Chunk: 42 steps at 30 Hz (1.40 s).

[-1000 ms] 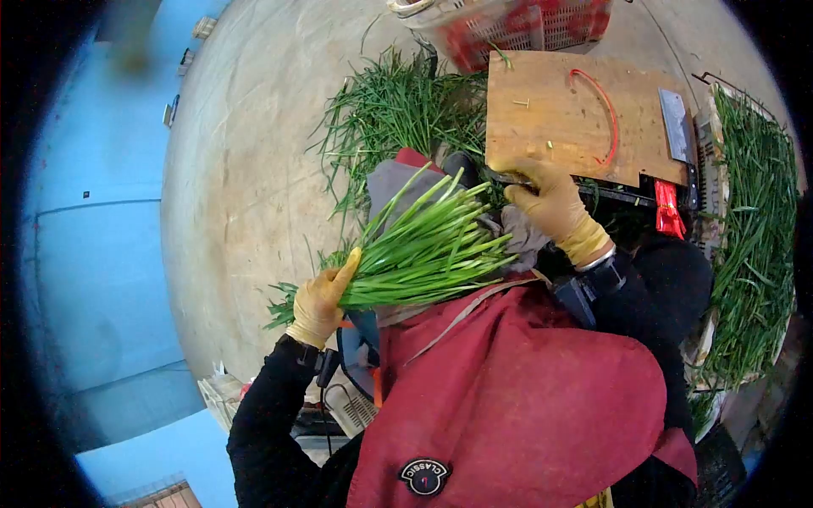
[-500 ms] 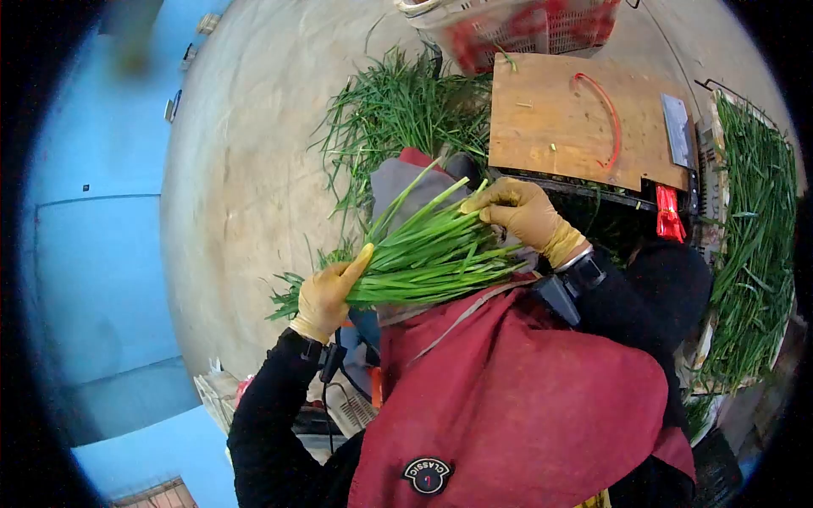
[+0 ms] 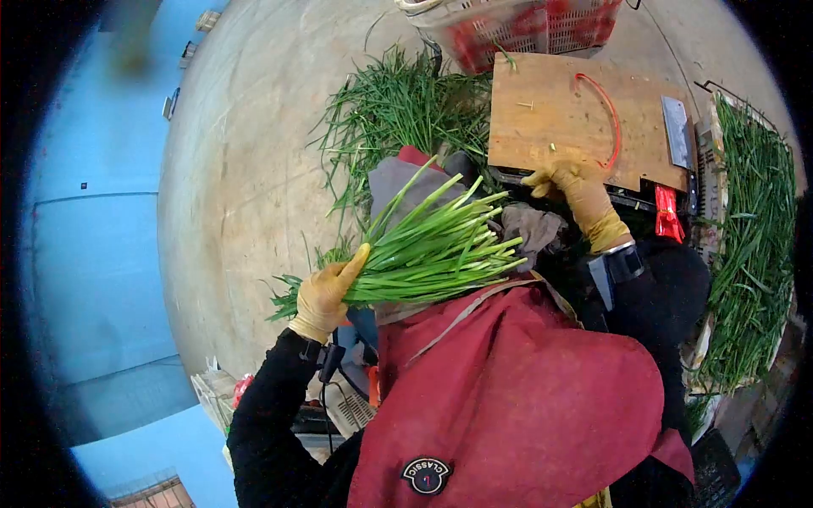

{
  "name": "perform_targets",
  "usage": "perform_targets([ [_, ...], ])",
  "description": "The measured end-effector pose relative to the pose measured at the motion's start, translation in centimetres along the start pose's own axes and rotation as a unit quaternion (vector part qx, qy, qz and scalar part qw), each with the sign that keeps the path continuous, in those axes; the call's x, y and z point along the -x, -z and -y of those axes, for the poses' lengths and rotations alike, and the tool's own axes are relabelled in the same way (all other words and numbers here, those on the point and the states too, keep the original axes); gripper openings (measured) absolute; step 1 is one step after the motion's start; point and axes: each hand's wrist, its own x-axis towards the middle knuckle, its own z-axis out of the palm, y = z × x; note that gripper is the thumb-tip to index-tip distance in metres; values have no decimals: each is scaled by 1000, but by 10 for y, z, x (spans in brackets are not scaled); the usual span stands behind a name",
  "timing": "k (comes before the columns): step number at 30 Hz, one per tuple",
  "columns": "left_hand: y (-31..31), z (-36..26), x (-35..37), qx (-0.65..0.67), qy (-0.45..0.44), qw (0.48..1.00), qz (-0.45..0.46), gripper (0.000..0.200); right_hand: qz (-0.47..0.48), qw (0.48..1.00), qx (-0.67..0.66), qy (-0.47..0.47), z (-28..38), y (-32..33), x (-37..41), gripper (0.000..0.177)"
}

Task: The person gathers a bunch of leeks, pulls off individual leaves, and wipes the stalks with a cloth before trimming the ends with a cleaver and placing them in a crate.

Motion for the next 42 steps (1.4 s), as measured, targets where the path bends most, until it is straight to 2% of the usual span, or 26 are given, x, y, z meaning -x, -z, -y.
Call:
perform_targets([
  [2,2,-2,-1,3,6,1000,8,89,35,994,96,48,13,-22,3,31],
  [4,5,-4,-2,5,12,1000,15,87,120,990,49,58,16,-47,1,39],
  [6,5,-5,-2,-5,0,1000,2,83,139,985,84,61,4,-73,-5,31],
  [9,0,-2,0,-13,-8,1000,-12,79,125,990,56,25,-13,-62,-15,24],
  [10,-1,0,1,-13,-8,1000,-16,77,75,997,12,-16,-13,-52,-14,17],
  [14,-4,-1,3,5,21,1000,-13,81,-47,996,28,-67,-19,12,-7,16],
  [15,-5,-1,2,15,26,999,-14,82,-16,994,55,-98,-12,23,-1,15],
  [16,-5,-2,3,24,32,999,-16,83,40,987,154,-28,-20,32,1,16],
  [18,-8,-2,6,55,45,997,-21,84,151,921,341,117,-40,46,3,16],
  [19,-9,-3,8,70,52,996,-24,85,115,957,267,5,-23,34,15,18],
  [22,-9,-14,11,153,82,983,-61,71,-10,959,275,70,-26,21,27,20],
  [23,-10,-15,12,162,89,981,-65,74,-18,978,210,7,-23,21,28,23],
  [24,-13,-14,12,171,95,978,-70,77,41,986,154,-59,-16,23,31,23],
  [26,-12,-17,14,182,92,975,-85,80,159,969,39,-186,9,20,38,24],
  [28,-11,-22,15,188,70,974,-104,79,209,952,146,-167,-4,10,41,44],
  [30,-14,-25,20,190,96,975,-69,80,267,936,221,-65,-6,-11,42,52],
  [32,-6,-36,21,172,109,978,-40,81,298,924,240,24,-33,-33,30,57],
  [34,7,-56,23,137,109,984,-18,82,253,956,139,-48,-33,-46,32,57],
  [35,4,-58,25,147,73,985,-56,85,236,961,109,-94,-28,-49,30,56],
  [37,5,-62,30,135,108,985,-16,85,238,953,5,-187,-37,-47,23,54],
  [40,17,-75,32,158,118,979,57,87,172,958,-181,-139,-56,-66,22,53],
  [41,23,-78,31,172,115,975,80,88,164,962,-191,-109,-58,-70,21,53],
  [42,27,-77,30,198,65,973,102,89,135,959,-221,-111,-58,-74,19,52],
])
